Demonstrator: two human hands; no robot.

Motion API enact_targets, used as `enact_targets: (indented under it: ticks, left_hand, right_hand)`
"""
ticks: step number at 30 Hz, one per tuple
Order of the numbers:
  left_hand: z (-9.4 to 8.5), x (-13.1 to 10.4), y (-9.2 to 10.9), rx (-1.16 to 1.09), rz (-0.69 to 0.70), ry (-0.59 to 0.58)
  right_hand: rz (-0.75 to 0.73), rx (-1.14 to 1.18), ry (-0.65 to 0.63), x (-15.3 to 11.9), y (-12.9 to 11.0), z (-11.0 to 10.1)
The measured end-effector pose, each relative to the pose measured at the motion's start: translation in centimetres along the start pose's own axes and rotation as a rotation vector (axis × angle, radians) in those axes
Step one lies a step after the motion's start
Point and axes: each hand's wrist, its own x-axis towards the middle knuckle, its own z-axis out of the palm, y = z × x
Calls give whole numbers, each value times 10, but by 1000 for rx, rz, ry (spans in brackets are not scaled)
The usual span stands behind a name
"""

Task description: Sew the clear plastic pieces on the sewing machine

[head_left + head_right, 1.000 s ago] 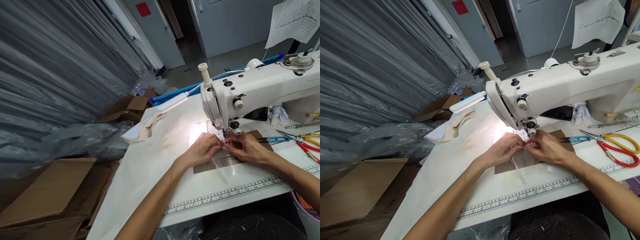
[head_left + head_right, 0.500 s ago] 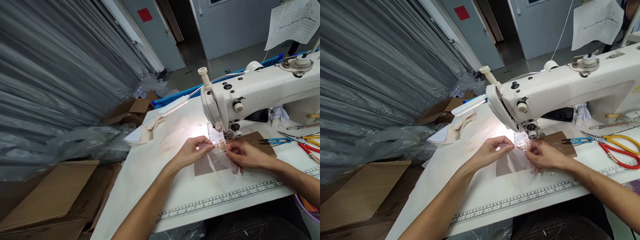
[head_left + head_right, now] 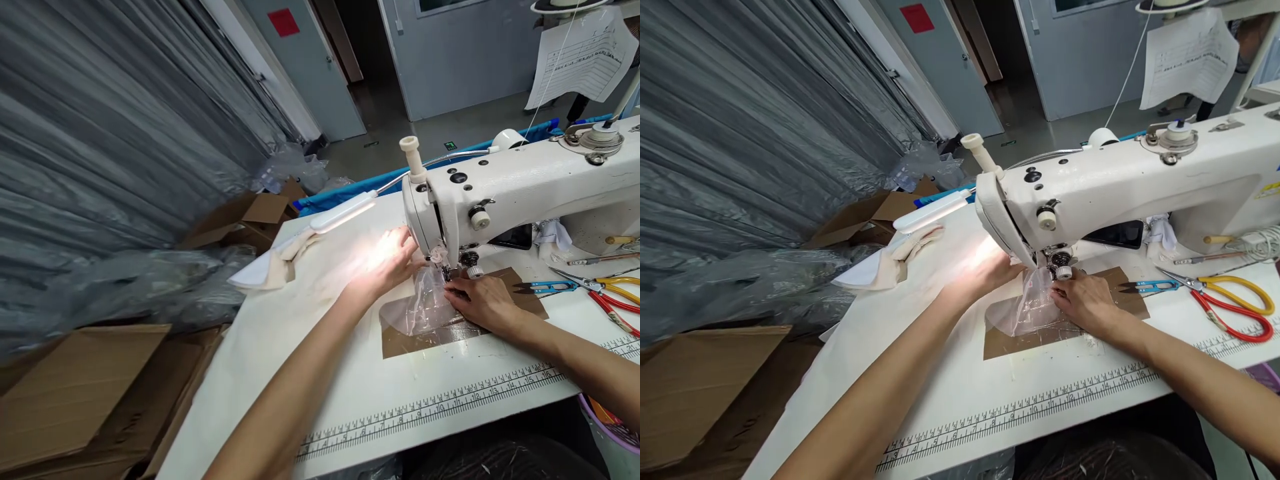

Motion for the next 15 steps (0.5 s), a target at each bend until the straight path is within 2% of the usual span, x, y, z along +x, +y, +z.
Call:
enact_targets:
  ticks: [2, 4, 7, 11, 15]
  left_hand:
    - [-5, -19, 13, 17, 113, 86]
    - [-6, -38, 30, -22, 345, 142]
    - [1, -56, 50, -57, 505, 94]
    - [20, -63, 53, 27, 503, 146]
    - [29, -63, 50, -120, 284, 185]
  right_hand:
    - [-16, 8, -9, 0, 3, -1]
    - [-29, 4, -10, 0, 3, -2]
    - [-49, -14, -10, -2, 0, 0]
    - [-126, -36, 2, -6, 2, 2]
    - [-225, 87, -39, -2, 14, -11]
